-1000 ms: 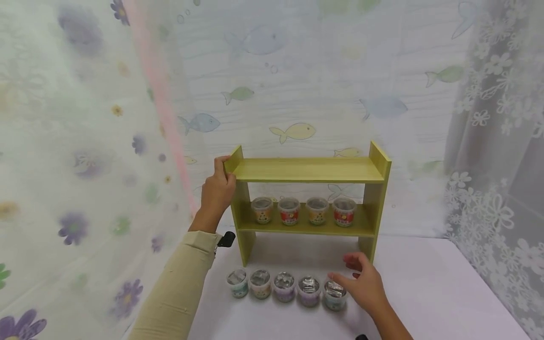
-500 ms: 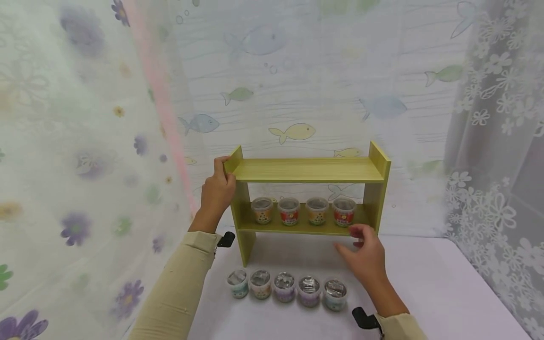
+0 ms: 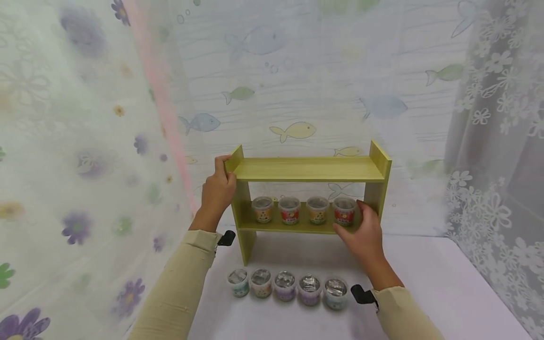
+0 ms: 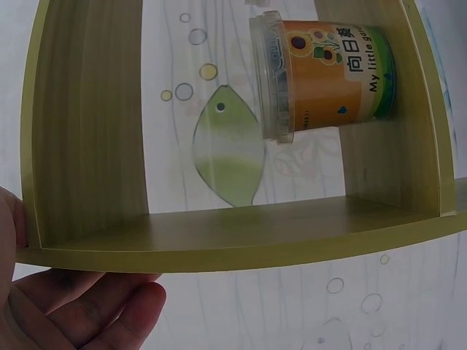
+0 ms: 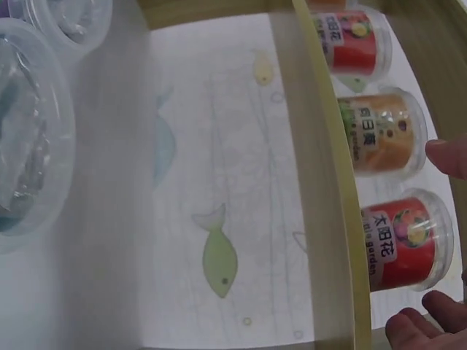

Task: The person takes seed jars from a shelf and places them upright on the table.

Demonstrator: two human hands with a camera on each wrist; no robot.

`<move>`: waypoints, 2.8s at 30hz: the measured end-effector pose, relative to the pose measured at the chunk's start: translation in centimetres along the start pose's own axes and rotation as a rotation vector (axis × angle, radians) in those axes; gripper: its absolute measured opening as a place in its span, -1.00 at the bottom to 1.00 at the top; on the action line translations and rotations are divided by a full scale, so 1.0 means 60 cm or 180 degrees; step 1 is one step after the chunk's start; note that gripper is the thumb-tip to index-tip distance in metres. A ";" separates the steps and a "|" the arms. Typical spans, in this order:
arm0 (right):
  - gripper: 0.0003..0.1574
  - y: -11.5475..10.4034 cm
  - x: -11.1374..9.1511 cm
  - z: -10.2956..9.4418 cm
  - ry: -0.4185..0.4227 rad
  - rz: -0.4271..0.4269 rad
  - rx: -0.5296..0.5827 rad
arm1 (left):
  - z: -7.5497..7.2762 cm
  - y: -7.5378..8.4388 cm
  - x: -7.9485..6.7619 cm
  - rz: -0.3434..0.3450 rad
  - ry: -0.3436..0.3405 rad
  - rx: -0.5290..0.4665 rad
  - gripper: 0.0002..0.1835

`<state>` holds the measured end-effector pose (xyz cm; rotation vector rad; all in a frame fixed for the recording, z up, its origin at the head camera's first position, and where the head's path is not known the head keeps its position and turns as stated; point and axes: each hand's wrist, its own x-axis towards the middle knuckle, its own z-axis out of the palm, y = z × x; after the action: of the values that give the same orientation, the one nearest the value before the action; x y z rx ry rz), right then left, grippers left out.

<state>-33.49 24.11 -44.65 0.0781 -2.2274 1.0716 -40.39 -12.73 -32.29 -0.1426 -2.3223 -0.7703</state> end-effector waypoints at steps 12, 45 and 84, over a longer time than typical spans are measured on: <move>0.31 -0.002 0.049 -0.013 -0.0761 0.0497 0.0373 | -0.001 0.004 0.001 -0.0063 -0.0042 0.0019 -0.49; 0.10 -0.016 0.053 -0.011 -0.0763 0.0851 0.0429 | -0.003 0.004 0.001 -0.0108 -0.0044 0.0039 -0.49; 0.09 -0.045 0.005 -0.031 -0.0873 0.0811 0.0432 | -0.001 0.003 0.007 -0.0183 -0.0011 0.0036 -0.48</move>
<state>-31.84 23.72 -41.80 -0.0014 -2.4536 1.4238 -40.66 -12.67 -31.90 -0.0724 -2.3424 -0.7855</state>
